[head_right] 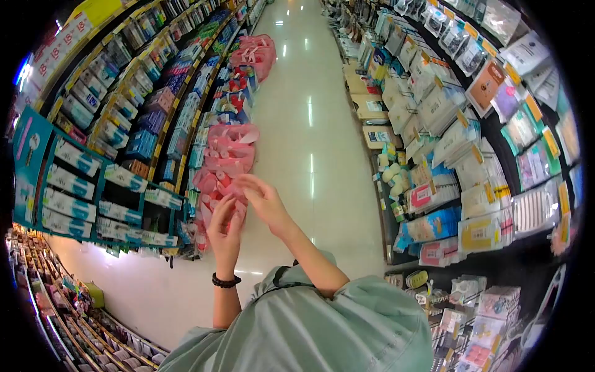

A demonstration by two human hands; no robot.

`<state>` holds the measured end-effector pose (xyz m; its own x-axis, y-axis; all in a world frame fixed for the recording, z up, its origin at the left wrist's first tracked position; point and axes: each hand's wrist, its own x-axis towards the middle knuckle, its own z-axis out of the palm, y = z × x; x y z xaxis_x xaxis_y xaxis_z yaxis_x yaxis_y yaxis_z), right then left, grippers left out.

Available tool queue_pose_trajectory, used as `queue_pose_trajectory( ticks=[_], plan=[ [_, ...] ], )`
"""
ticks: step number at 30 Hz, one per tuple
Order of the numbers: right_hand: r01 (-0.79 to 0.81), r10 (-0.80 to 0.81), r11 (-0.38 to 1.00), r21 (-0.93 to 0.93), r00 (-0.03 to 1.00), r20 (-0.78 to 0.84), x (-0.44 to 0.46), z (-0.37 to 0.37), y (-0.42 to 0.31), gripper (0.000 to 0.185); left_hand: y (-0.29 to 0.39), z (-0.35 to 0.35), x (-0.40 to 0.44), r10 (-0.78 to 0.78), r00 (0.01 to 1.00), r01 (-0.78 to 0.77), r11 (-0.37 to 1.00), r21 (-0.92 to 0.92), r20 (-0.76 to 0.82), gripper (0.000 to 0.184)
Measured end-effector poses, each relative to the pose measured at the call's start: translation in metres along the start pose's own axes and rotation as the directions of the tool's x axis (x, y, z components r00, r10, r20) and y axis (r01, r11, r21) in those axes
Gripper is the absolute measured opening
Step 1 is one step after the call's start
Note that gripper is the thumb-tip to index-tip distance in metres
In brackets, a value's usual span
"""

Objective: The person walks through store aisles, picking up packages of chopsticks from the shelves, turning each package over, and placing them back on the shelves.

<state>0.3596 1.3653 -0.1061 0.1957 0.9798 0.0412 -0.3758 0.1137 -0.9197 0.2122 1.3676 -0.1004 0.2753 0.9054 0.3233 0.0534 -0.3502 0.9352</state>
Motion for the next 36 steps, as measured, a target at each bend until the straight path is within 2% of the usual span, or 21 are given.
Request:
queue_pose_trajectory(
  ticks=[1,3,5,6,9,12,15,19,21,24,25,27,28,31,32,36],
  plan=[
    [-0.012,0.013,0.999,0.052,1.0,-0.015,0.017,-0.008,-0.009,0.039,-0.003,0.01,0.02,0.031,1.0,-0.031,0.999,0.016,0.0,0.039],
    [-0.041,0.048,0.986,0.164,0.998,-0.042,0.05,-0.022,-0.022,0.041,-0.008,0.031,0.057,-0.056,0.998,0.055,0.995,-0.088,-0.003,0.036],
    [0.02,-0.015,0.997,0.073,0.997,-0.077,0.082,-0.037,-0.019,0.043,-0.016,0.041,0.084,-0.169,0.984,0.174,0.976,-0.133,0.051,0.035],
    [0.052,-0.049,0.998,0.027,0.994,-0.094,0.097,-0.044,-0.022,0.044,-0.02,0.05,0.101,-0.013,0.998,0.013,1.0,-0.002,0.062,0.035],
    [-0.096,0.116,0.966,0.24,0.991,-0.07,0.127,-0.07,-0.038,0.046,-0.038,0.074,0.139,0.067,0.987,-0.084,0.99,0.114,0.145,0.035],
    [0.012,0.001,0.998,0.067,0.982,-0.19,0.171,-0.092,-0.017,0.045,-0.06,0.093,0.182,-0.051,0.978,0.049,0.999,0.013,0.201,0.035],
    [-0.14,0.161,0.981,0.135,0.974,-0.16,0.21,-0.126,-0.019,0.044,-0.083,0.112,0.23,-0.086,0.963,0.086,0.996,0.011,0.257,0.034],
    [-0.055,0.076,0.993,0.107,0.976,-0.204,0.281,-0.151,-0.017,0.042,-0.116,0.134,0.302,-0.031,0.962,0.03,1.0,0.008,0.271,0.034],
    [-0.07,0.084,0.995,0.075,0.977,-0.197,0.322,-0.164,-0.021,0.039,-0.132,0.143,0.342,-0.06,0.954,0.07,0.997,-0.024,0.294,0.033],
    [-0.091,0.12,0.986,0.14,0.968,-0.219,0.39,-0.174,-0.034,0.035,-0.146,0.15,0.413,-0.124,0.95,0.139,0.99,-0.031,0.288,0.033],
    [-0.066,0.085,0.994,0.088,0.97,-0.229,0.415,-0.176,-0.04,0.034,-0.149,0.152,0.438,-0.147,0.95,0.161,0.986,-0.03,0.276,0.032],
    [-0.008,0.006,1.0,-0.005,0.968,-0.25,0.465,-0.183,-0.047,0.032,-0.155,0.158,0.487,-0.107,0.964,0.113,0.994,-0.011,0.244,0.031],
    [-0.006,0.01,1.0,0.017,0.974,-0.224,0.487,-0.187,-0.055,0.032,-0.159,0.162,0.513,-0.077,0.969,0.079,0.997,0.0,0.235,0.03],
    [0.0,0.011,0.998,0.065,0.984,-0.178,0.539,-0.205,-0.07,0.03,-0.179,0.179,0.579,-0.096,0.968,0.107,0.994,-0.034,0.231,0.029],
    [0.001,0.01,0.998,0.064,0.985,-0.173,0.552,-0.213,-0.069,0.03,-0.186,0.187,0.6,-0.031,0.971,0.04,0.999,-0.033,0.239,0.029],
    [-0.005,0.008,1.0,0.021,0.983,-0.184,0.608,-0.247,-0.075,0.03,-0.197,0.217,0.656,-0.055,0.939,0.053,0.999,0.015,0.34,0.032]
  ],
)
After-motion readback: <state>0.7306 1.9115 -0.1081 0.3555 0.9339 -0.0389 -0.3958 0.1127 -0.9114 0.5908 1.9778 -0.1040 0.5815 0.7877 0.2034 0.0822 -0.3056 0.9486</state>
